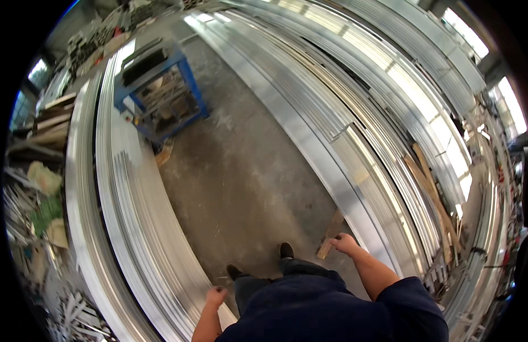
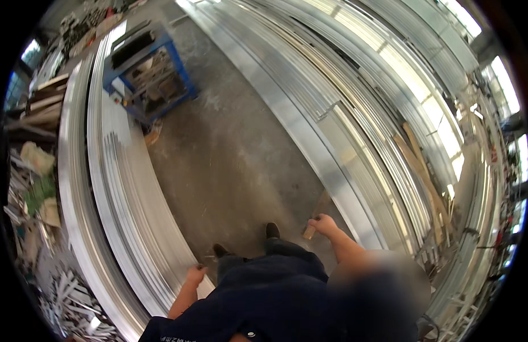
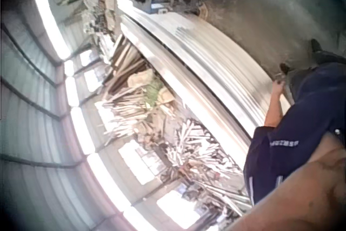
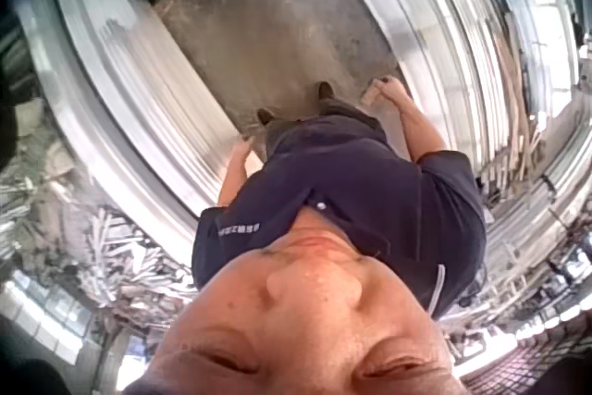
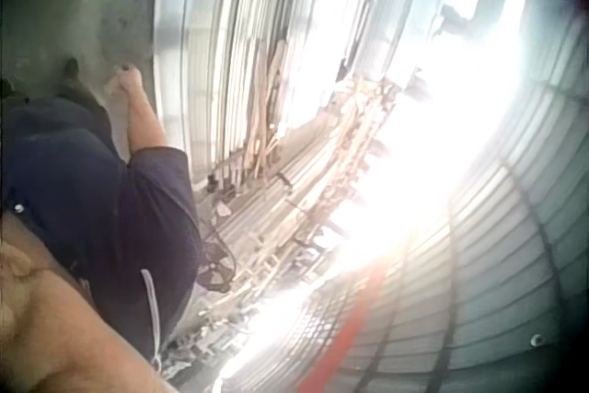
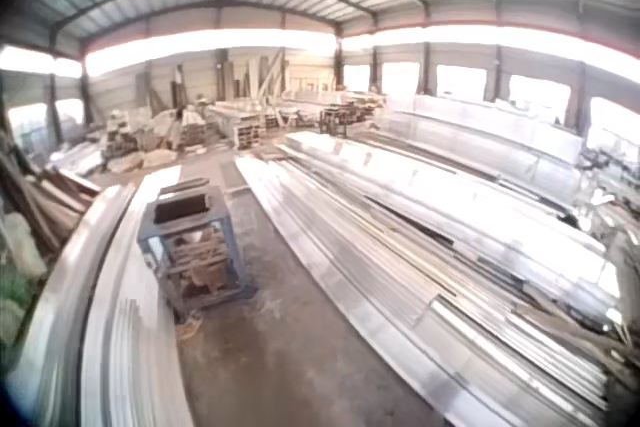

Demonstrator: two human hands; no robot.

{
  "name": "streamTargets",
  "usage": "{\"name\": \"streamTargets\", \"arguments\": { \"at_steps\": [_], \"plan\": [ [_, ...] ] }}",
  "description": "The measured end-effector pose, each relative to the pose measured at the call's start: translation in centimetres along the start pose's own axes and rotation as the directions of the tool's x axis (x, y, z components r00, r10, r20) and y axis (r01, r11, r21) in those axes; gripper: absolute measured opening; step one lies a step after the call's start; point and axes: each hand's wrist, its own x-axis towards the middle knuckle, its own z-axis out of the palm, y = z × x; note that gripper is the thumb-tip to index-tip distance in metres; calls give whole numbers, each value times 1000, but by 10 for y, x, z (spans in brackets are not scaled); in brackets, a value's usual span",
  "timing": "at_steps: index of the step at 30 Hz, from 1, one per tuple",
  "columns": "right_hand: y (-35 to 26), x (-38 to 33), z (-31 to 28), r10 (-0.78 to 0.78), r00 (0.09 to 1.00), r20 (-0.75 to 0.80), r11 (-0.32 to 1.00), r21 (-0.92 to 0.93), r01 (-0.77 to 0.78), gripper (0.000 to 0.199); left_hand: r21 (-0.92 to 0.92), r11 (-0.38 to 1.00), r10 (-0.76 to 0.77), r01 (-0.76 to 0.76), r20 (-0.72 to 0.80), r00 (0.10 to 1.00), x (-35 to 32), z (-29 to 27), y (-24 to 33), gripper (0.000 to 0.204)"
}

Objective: The person repeatedly picks up long silver metal profiles from a pile and places them onto a growing stack. The person handles the profiles one at a time, walking back and forth between the source pile and the stack area.

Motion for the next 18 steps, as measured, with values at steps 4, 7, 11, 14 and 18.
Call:
{"name": "streamTargets", "arguments": {
  "at_steps": [4,7,11,14,18],
  "plan": [
    [50,65,-25,64,988,-140,941,337,-13,48,154,987,-31,42,-74,997,29,-41,87,49],
    [38,78,-80,186,980,-73,886,444,-136,54,240,960,-135,145,-60,989,26,-34,182,52],
    [2,103,-142,226,974,24,832,515,-206,47,305,926,-278,223,148,949,81,-28,232,49],
    [27,121,-165,283,954,99,865,403,-298,45,226,959,-231,172,271,934,140,-20,294,38],
    [41,147,-217,422,895,145,825,348,-445,41,162,980,-158,115,279,947,237,-28,384,35]
  ]
}}
